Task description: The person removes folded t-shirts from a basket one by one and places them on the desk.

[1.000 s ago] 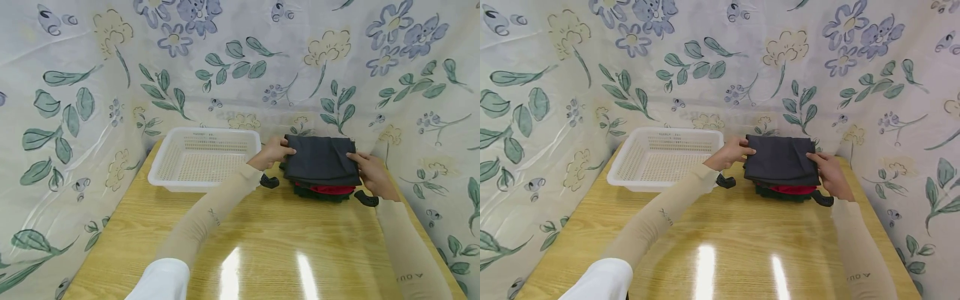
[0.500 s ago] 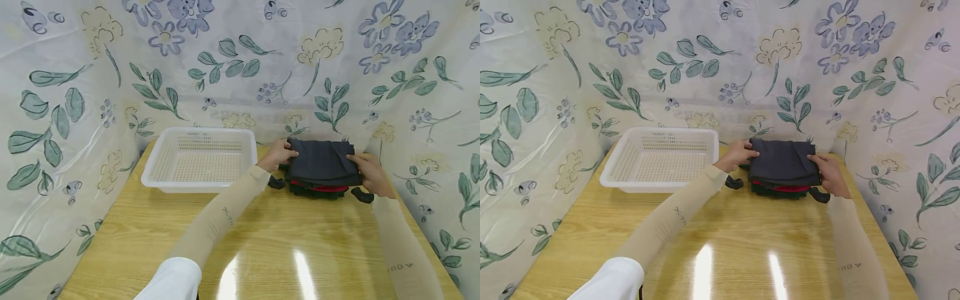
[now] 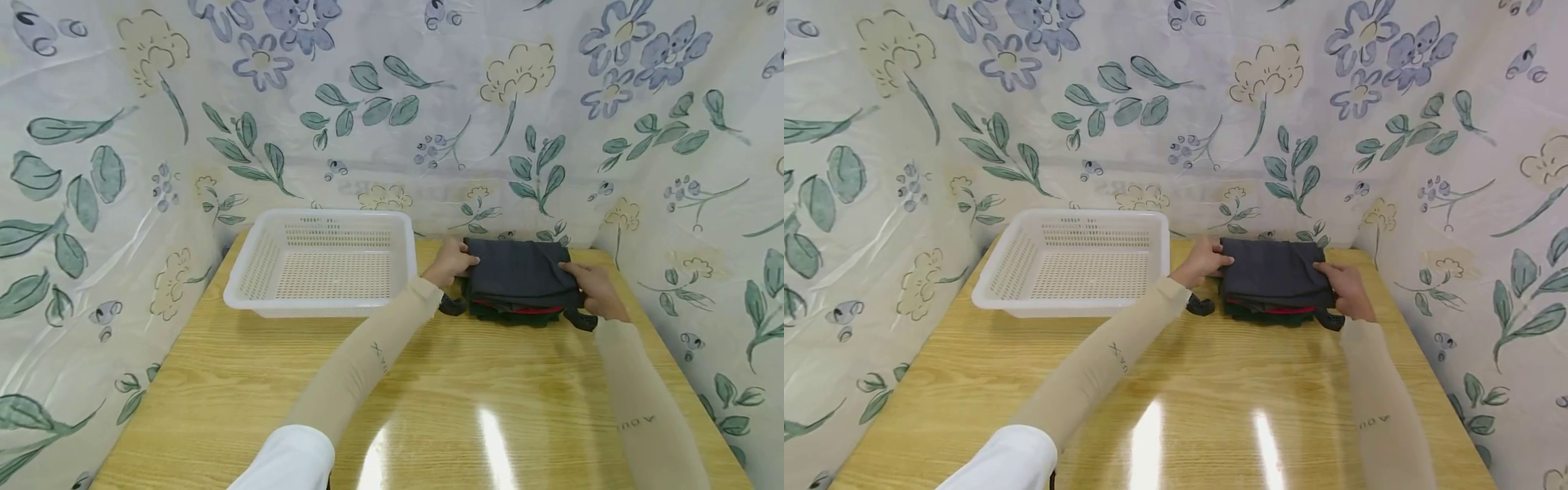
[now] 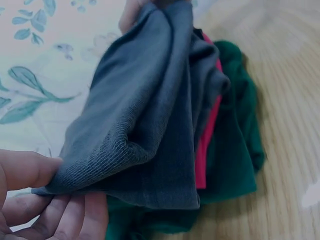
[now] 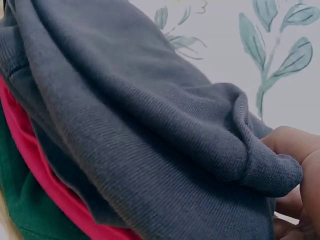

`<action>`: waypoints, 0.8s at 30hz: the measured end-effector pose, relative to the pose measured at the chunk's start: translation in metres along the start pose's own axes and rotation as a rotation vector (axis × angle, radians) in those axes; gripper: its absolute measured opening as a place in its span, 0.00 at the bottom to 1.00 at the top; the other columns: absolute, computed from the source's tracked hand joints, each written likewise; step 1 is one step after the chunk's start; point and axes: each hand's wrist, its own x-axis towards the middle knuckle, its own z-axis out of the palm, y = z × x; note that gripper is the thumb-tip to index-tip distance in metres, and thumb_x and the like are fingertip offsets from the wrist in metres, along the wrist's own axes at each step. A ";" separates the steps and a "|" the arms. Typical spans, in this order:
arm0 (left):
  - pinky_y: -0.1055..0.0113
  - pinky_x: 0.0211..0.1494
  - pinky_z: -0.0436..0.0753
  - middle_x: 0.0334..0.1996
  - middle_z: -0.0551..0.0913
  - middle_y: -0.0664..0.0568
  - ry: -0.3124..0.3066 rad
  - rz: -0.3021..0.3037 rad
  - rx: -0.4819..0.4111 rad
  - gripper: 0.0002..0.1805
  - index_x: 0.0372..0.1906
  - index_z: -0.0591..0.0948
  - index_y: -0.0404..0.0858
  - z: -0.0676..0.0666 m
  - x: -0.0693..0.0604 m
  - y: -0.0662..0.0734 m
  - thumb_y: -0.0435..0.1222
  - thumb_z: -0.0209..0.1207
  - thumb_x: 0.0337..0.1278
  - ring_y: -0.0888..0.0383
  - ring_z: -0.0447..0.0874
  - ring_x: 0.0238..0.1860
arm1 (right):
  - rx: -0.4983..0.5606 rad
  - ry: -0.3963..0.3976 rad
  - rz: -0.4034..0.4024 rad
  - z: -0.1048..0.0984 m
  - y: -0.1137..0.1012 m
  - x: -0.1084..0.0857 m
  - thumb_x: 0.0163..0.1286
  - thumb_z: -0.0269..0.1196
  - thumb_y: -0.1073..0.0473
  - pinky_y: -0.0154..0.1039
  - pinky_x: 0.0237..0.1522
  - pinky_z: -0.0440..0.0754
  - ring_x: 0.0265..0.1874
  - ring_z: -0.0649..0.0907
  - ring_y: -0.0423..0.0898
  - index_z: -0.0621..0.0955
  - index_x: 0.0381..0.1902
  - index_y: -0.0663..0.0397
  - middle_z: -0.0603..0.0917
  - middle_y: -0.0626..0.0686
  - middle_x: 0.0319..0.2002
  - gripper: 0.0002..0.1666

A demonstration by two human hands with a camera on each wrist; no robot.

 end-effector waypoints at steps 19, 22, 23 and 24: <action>0.58 0.44 0.89 0.57 0.79 0.35 0.079 -0.070 0.192 0.19 0.60 0.78 0.25 -0.001 0.007 -0.005 0.26 0.63 0.68 0.46 0.88 0.40 | -0.157 -0.015 -0.033 0.007 0.010 0.011 0.81 0.53 0.41 0.26 0.42 0.82 0.40 0.78 0.32 0.54 0.81 0.60 0.50 0.67 0.80 0.44; 0.61 0.41 0.86 0.47 0.81 0.39 -0.005 -0.054 0.279 0.20 0.64 0.74 0.27 -0.009 0.005 0.003 0.30 0.59 0.73 0.54 0.81 0.27 | -0.236 0.033 -0.106 0.007 0.007 0.008 0.81 0.53 0.43 0.30 0.48 0.82 0.49 0.79 0.41 0.56 0.81 0.63 0.56 0.69 0.78 0.43; 0.62 0.37 0.83 0.41 0.80 0.43 -0.034 -0.033 0.319 0.19 0.63 0.74 0.28 -0.012 0.003 0.006 0.31 0.58 0.74 0.56 0.76 0.22 | -0.266 0.067 -0.136 0.008 0.006 0.005 0.82 0.53 0.44 0.34 0.52 0.82 0.52 0.79 0.46 0.57 0.80 0.64 0.59 0.69 0.77 0.42; 0.63 0.34 0.80 0.34 0.77 0.46 -0.065 -0.002 0.355 0.19 0.64 0.74 0.29 -0.017 0.001 0.010 0.33 0.57 0.76 0.58 0.69 0.19 | -0.306 0.107 -0.169 0.008 0.004 0.002 0.82 0.54 0.45 0.39 0.55 0.81 0.55 0.77 0.50 0.59 0.80 0.64 0.62 0.69 0.75 0.41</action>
